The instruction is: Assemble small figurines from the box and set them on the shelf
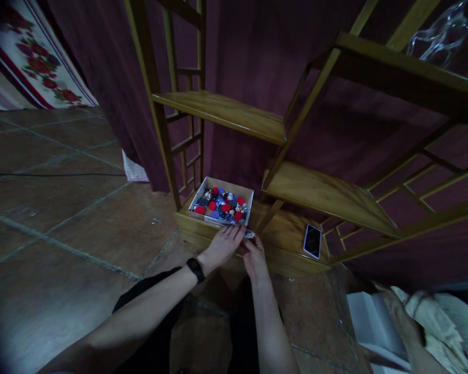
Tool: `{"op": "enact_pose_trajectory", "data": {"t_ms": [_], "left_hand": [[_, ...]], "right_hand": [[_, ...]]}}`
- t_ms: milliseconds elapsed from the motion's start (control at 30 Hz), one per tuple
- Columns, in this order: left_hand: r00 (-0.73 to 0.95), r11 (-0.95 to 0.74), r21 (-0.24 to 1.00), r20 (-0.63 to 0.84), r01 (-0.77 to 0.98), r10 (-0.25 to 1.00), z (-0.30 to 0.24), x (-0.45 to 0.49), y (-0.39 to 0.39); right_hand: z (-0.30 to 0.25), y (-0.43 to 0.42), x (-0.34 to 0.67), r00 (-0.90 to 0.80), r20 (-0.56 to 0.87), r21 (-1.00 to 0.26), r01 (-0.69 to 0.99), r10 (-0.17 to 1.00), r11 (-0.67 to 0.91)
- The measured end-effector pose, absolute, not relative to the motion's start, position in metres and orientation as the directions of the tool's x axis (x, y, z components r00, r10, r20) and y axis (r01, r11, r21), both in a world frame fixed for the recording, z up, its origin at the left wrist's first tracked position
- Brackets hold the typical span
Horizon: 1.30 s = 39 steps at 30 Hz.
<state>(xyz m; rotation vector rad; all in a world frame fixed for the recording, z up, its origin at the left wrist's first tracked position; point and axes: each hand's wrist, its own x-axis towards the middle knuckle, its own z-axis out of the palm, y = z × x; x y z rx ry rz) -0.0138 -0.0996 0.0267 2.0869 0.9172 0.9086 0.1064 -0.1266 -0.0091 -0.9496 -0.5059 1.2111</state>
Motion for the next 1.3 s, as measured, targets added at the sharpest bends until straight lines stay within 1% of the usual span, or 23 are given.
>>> {"op": "enact_pose_trajectory", "data": {"t_ms": [100, 167, 233, 300, 400, 467, 633, 733, 833, 933, 1067, 1167, 1300], "left_hand": [[0.501, -0.502, 0.795, 0.299, 0.34, 0.812, 0.026, -0.012, -0.098], [0.477, -0.458, 0.836, 0.283, 0.304, 0.832, 0.023, -0.01, -0.095], [0.424, -0.371, 0.904, 0.256, 0.214, 0.869, 0.018, -0.008, -0.091], [0.358, -0.25, 0.963, 0.2, 0.1, 0.912, 0.012, -0.004, -0.085], [0.287, -0.044, 0.994, 0.069, -0.095, 0.956, 0.005, 0.0, -0.076], [0.285, 0.065, 0.979, -0.008, -0.191, 0.958, 0.003, 0.002, -0.073], [0.387, 0.238, 0.929, -0.116, -0.283, 0.915, 0.006, 0.001, -0.074], [0.486, 0.377, 0.848, -0.168, -0.373, 0.858, 0.009, 0.0, -0.076], [0.532, 0.523, 0.731, -0.258, -0.438, 0.806, 0.009, -0.001, -0.076], [0.509, 0.561, 0.673, -0.306, -0.482, 0.805, 0.006, -0.001, -0.074], [0.472, 0.553, 0.662, -0.324, -0.506, 0.82, 0.002, 0.001, -0.071], [0.443, 0.557, 0.652, -0.354, -0.514, 0.824, -0.001, 0.001, -0.069], [0.421, 0.549, 0.668, -0.366, -0.502, 0.83, -0.006, 0.0, -0.066]], "right_hand": [[-0.009, -0.127, 0.107, 0.344, -0.108, -0.861, -0.501, 0.933, 0.085], [-0.008, -0.127, 0.107, 0.366, -0.077, -0.885, -0.453, 0.927, 0.105], [-0.006, -0.126, 0.107, 0.386, -0.059, -0.904, -0.412, 0.921, 0.115], [-0.005, -0.125, 0.107, 0.401, -0.058, -0.911, -0.396, 0.914, 0.116], [-0.007, -0.122, 0.108, 0.418, -0.067, -0.908, -0.402, 0.906, 0.119], [-0.01, -0.121, 0.11, 0.417, -0.07, -0.916, -0.386, 0.906, 0.107], [-0.015, -0.12, 0.115, 0.423, -0.101, -0.948, -0.314, 0.901, 0.041], [-0.012, -0.121, 0.118, 0.432, -0.077, -0.957, -0.284, 0.899, 0.055], [-0.011, -0.121, 0.121, 0.431, -0.067, -0.951, -0.3, 0.9, 0.073], [-0.012, -0.12, 0.121, 0.448, -0.119, -0.912, -0.402, 0.886, 0.081], [-0.014, -0.119, 0.117, 0.42, -0.184, -0.842, -0.533, 0.888, 0.078], [-0.013, -0.12, 0.113, 0.368, -0.217, -0.84, -0.543, 0.904, 0.02], [-0.012, -0.12, 0.11, 0.363, -0.223, -0.845, -0.534, 0.905, 0.006]]}}
